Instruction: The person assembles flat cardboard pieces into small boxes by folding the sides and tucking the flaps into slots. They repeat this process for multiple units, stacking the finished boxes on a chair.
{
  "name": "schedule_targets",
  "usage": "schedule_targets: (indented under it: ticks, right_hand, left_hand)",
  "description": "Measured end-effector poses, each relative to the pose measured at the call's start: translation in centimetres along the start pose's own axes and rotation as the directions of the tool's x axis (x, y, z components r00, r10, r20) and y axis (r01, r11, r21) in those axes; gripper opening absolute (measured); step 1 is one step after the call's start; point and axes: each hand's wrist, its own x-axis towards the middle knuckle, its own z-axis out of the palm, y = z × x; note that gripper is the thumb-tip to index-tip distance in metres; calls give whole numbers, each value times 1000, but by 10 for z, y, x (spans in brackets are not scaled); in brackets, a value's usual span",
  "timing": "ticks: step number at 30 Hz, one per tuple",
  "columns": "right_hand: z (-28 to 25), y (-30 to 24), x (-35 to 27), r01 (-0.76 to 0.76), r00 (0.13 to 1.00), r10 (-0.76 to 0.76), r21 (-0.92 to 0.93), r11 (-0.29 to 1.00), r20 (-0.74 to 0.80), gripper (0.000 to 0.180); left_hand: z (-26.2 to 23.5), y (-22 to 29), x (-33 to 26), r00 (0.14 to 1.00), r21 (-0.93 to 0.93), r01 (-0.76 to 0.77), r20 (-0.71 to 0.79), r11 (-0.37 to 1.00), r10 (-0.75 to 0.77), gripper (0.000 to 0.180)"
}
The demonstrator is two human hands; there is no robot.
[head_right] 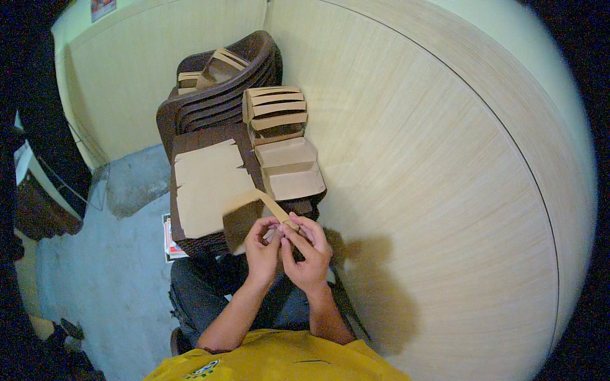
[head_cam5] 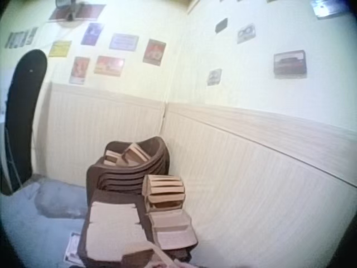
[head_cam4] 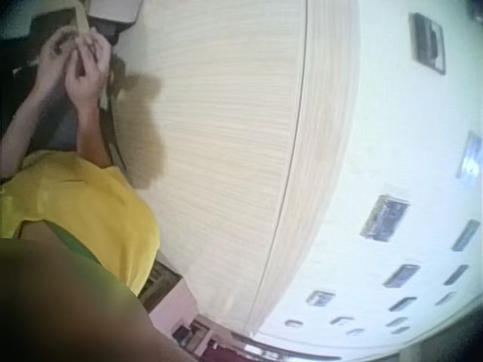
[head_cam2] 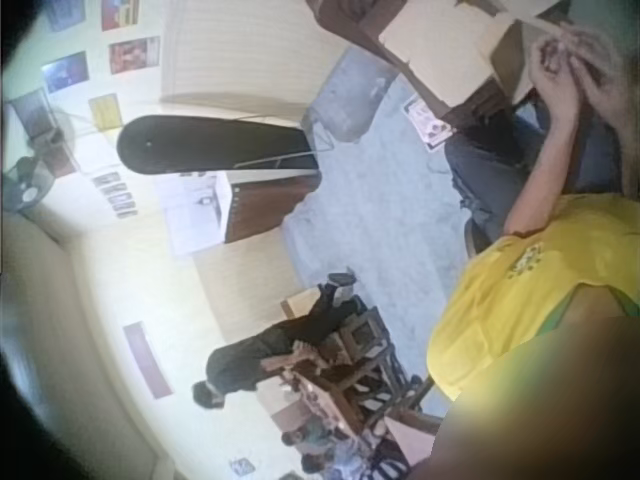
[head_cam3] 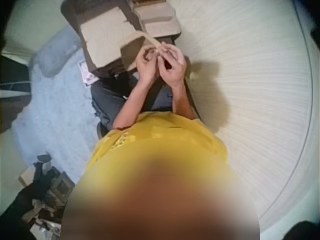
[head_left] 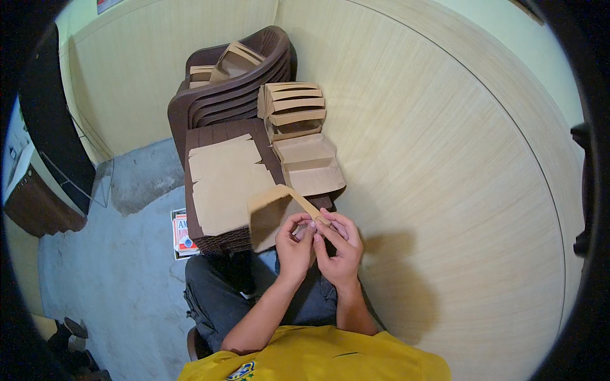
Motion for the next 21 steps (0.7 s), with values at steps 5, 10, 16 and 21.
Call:
schedule_targets:
  ticks: [5,10,16,21]
  right_hand:
    - [1,-5,-4,-195,975,210,177,965,-70,42]
    - [4,5,-3,-216,950,292,435,874,-114,34]
    - [-13,5,4,-256,963,262,86,963,-68,29]
    - [-20,-2,12,123,983,-153,-253,960,-99,24]
  left_hand:
    - [7,16,-2,989,-142,148,34,979,-144,14]
    - [14,32,-6,978,450,-202,140,870,155,6]
    - [12,29,-11,831,653,-554,397,517,389,25]
    - [3,19,-10,678,708,-678,499,196,541,36]
